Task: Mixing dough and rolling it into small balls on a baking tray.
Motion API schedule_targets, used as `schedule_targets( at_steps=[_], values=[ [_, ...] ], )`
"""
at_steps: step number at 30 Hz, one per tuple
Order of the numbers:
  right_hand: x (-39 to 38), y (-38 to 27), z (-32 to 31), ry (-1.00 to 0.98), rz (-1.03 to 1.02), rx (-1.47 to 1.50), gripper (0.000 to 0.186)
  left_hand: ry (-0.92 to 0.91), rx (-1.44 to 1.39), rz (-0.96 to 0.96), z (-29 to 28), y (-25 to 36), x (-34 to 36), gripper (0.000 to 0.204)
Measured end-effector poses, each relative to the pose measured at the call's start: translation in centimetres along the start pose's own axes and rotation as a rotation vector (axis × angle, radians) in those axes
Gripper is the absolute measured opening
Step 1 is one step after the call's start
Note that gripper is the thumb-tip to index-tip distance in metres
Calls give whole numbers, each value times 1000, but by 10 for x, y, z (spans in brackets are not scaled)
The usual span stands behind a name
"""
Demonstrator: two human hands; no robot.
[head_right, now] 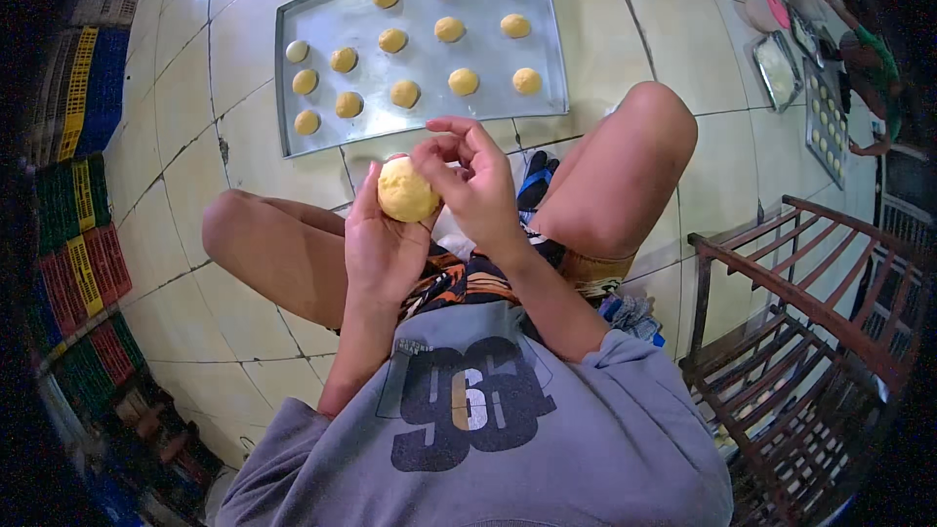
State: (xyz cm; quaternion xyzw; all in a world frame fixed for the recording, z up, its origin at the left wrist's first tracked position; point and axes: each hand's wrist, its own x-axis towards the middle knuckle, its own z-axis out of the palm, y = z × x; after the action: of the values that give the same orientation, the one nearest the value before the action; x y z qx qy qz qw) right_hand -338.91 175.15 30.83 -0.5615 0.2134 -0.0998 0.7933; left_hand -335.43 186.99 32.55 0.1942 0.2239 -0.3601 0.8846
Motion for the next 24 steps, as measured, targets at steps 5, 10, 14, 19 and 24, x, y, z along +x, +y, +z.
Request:
schedule_targets(
  at_steps=[5, 10, 14, 19, 24],
  values=[
    [18, -4, -12, -244, 86, -89, 33, 155, 249, 22, 2, 1, 1, 34],
    [30, -12, -4, 28, 70, -165, 35, 116, 202, 9, 1, 8, 6, 34],
    [22, -4, 3, -241, -110, -434, 49, 144, 150, 26, -18, 19, 22, 38],
    [56, 14, 8, -360, 102, -317, 57, 243, 340, 100, -21, 27, 41, 56],
    [129, 50, 21, -315, 141, -311, 58, 149, 1239, 544, 50, 90, 3, 63]
  ],
)
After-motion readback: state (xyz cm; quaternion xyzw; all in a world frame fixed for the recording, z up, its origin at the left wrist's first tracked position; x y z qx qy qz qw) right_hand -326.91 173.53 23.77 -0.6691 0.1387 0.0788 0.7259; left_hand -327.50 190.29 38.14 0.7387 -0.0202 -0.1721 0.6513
